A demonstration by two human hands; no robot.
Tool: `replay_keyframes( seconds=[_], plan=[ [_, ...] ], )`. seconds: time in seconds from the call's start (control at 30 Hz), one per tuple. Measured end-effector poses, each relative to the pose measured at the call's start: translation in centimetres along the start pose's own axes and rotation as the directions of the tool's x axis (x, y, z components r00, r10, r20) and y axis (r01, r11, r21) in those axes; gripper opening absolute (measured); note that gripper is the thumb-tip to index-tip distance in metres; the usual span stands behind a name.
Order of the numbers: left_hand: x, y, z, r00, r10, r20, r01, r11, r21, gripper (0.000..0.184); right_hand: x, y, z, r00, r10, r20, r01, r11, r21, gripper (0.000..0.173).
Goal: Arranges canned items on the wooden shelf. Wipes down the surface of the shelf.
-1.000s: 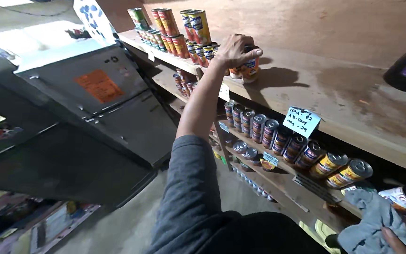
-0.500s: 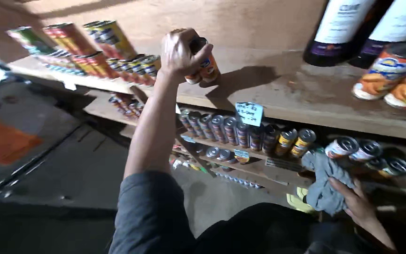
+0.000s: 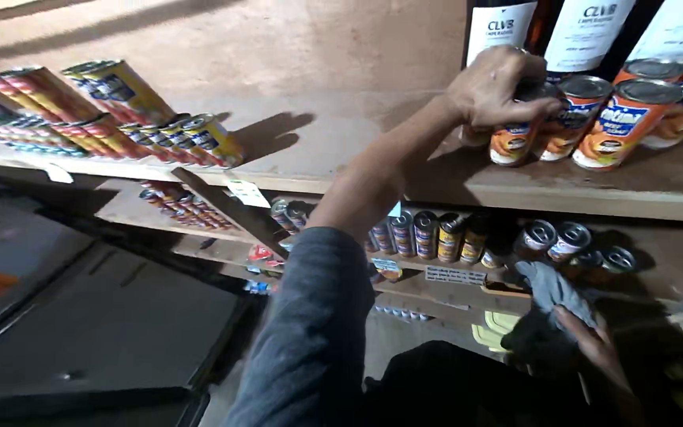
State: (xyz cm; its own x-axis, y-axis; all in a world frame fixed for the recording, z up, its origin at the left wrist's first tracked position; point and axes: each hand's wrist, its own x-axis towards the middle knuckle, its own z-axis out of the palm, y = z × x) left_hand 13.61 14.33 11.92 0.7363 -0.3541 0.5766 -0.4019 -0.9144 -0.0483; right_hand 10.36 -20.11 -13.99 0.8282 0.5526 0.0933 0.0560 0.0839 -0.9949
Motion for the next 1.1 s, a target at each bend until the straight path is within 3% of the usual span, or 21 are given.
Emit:
replay_keyframes(
  seconds=[0.2, 0.4, 0.47, 0.5, 0.57, 0.63, 0.67, 0.7, 0.77, 0.83, 0.87, 0.9, 0.97, 1.03, 1.1],
  plan=[
    [0.1, 0.1, 0.7, 1.000, -0.014, 0.013, 0.014, 0.999, 0.031, 0.052, -0.2, -0.6, -0.7, 0.996, 0.085, 0.014, -0.084, 0.996, -0.012, 0.050],
    [-2.3, 1.2, -0.4, 0.990, -0.141, 0.006, 0.139, 0.984, 0.115, 0.081, 1.2, -0.4, 1.1, 0.990, 0.097, 0.107, -0.080, 0.985, -0.153, 0.055],
    [-4.5, 3.5, -1.7, 0.982, -0.152, -0.110, 0.159, 0.985, 0.063, 0.069, 1.5, -0.5, 2.0, 0.983, 0.144, 0.112, -0.130, 0.983, -0.128, 0.056],
    [-5.8, 5.0, -1.9, 0.967, -0.110, -0.229, 0.124, 0.991, 0.047, 0.055, 1.7, -0.5, 2.3, 0.982, 0.153, 0.107, -0.144, 0.986, -0.088, 0.055],
    [-8.8, 8.9, -0.5, 0.880, -0.041, -0.473, 0.064, 0.997, 0.032, 0.032, 2.3, -0.5, 2.8, 0.989, 0.116, 0.090, -0.121, 0.991, 0.055, 0.048],
    [-13.0, 14.1, 3.6, 0.848, -0.176, -0.501, 0.141, 0.984, -0.107, 0.044, 3.0, -1.3, 3.7, 0.992, 0.078, 0.101, -0.103, 0.957, 0.272, 0.040],
    [-14.8, 16.4, 6.6, 0.861, -0.270, -0.431, 0.197, 0.958, -0.209, 0.058, 3.0, -1.9, 4.0, 0.991, 0.072, 0.112, -0.109, 0.924, 0.366, 0.043],
    [-16.2, 18.4, 9.6, 0.874, -0.368, -0.317, 0.259, 0.906, -0.336, 0.075, 2.9, -2.3, 4.1, 0.989, 0.040, 0.144, -0.100, 0.894, 0.438, 0.059],
    [-17.5, 21.1, 14.2, 0.843, -0.523, -0.127, 0.352, 0.714, -0.605, 0.104, 2.7, -3.4, 3.8, 0.956, -0.112, 0.271, 0.005, 0.931, 0.365, 0.084],
    [-17.9, 22.5, 16.2, 0.704, -0.710, -0.018, 0.428, 0.445, -0.787, 0.103, 3.2, -4.6, 2.5, 0.836, -0.311, 0.452, 0.258, 0.950, 0.177, 0.089],
    [-17.8, 22.6, 16.3, 0.651, -0.759, 0.020, 0.439, 0.355, -0.825, 0.096, 3.6, -5.3, 1.7, 0.806, -0.349, 0.479, 0.370, 0.927, 0.054, 0.075],
    [-18.0, 22.3, 16.2, 0.632, -0.773, 0.055, 0.427, 0.288, -0.857, 0.090, 3.7, -5.6, 0.6, 0.821, -0.365, 0.439, 0.439, 0.895, -0.077, 0.065],
    [-18.8, 21.5, 16.6, 0.616, -0.778, 0.126, 0.419, 0.187, -0.889, 0.080, 3.4, -5.2, -2.3, 0.894, -0.375, 0.246, 0.432, 0.866, -0.250, 0.042],
    [-20.0, 21.2, 17.3, 0.602, -0.770, 0.210, 0.472, 0.131, -0.872, 0.077, 2.4, -3.6, -5.9, 0.935, -0.354, -0.021, 0.318, 0.863, -0.393, 0.033],
    [-21.3, 21.5, 18.5, 0.589, -0.759, 0.277, 0.537, 0.113, -0.836, 0.077, -0.2, -1.8, -10.1, 0.900, -0.299, -0.317, 0.081, 0.829, -0.553, 0.032]
  ],
)
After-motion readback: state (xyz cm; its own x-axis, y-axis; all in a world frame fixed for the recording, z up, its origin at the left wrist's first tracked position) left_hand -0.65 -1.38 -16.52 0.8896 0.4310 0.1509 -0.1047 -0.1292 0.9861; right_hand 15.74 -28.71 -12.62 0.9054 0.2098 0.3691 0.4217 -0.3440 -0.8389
